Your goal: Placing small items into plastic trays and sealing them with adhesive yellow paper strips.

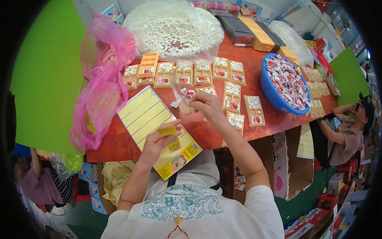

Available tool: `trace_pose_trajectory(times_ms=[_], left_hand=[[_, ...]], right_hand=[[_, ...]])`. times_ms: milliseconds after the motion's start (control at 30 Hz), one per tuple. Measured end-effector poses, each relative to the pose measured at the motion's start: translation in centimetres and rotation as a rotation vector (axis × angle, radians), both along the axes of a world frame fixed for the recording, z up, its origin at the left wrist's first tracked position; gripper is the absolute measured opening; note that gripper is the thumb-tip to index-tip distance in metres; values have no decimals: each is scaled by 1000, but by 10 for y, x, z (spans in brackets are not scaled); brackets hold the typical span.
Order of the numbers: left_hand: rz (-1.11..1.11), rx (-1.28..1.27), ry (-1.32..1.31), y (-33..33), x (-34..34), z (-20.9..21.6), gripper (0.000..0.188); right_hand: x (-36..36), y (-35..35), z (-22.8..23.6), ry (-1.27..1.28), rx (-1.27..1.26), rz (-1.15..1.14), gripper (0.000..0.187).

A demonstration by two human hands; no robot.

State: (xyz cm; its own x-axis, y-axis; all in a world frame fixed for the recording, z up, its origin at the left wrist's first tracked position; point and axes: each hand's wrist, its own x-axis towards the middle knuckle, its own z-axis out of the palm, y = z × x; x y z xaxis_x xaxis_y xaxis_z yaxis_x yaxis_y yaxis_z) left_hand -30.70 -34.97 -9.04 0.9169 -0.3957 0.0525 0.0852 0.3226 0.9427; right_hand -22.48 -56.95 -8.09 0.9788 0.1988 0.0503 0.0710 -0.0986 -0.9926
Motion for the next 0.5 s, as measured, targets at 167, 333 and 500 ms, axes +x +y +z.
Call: trace_pose_trajectory(times_ms=[167,333,500], left_hand=[[0,115,-202,21,-16,0,23],[97,381,-456,41,-24,2,24],[187,719,-781,44,-25,3,33]], right_hand=[[-3,29,-7,-24,-107,132,7],[-11,46,-16,-13,-86,213,7],[-26,68,-24,58,-79,305,8]])
